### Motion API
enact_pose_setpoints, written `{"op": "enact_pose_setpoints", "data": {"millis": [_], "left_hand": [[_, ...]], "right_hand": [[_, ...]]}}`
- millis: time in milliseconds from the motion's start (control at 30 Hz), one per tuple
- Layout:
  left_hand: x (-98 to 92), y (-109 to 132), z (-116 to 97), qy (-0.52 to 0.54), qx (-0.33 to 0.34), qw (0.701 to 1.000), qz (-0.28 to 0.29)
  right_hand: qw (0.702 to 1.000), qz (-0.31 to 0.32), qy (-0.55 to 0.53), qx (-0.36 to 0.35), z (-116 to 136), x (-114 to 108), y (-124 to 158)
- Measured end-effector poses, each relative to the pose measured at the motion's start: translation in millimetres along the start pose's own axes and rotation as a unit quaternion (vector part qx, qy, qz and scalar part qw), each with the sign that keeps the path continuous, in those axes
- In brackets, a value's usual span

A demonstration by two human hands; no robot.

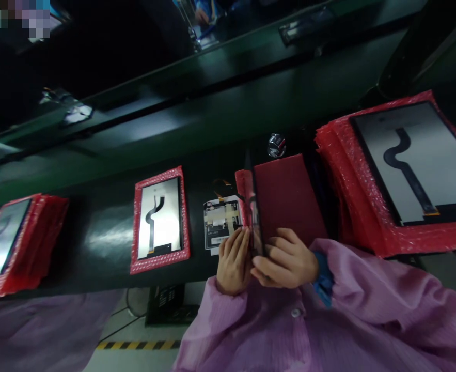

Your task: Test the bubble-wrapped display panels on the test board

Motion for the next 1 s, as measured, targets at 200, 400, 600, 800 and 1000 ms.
{"op": "enact_pose_setpoints", "data": {"millis": [200, 400, 600, 800, 1000], "left_hand": [[-0.5, -1.9, -5.2, -0.02, 0.026, 0.999, -0.038], [-15.6, -21.0, -6.6, 0.011, 0.043, 0.999, -0.021], [-51.5, -88.6, 33.2, -0.021, 0.013, 0.985, -0.172], [-12.8, -121.3, 61.1, -0.023, -0.018, 0.999, -0.041], [5.0, -111.3, 66.8, 0.04, -0.043, 0.998, 0.033]], "right_hand": [[0.954, 0.073, 0.17, 0.234, -20.2, -53.7, 49.6], [0.832, 0.263, 0.2, 0.445, -48.6, -73.0, 88.6], [0.882, 0.293, 0.216, 0.3, -64.1, -34.0, 13.8], [0.906, 0.303, 0.003, 0.296, -104.6, 76.2, -16.5], [0.896, 0.325, -0.083, 0.29, -106.5, 100.1, 1.3]]}}
Point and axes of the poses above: each hand's wrist, its own y-axis away from the middle knuckle, its own x-axis out of the palm, z = x × y, the point moved 6 cm from there along -y, towards the middle knuckle, and after that the axes turned 12 degrees about -z, right-handed, at the moved point
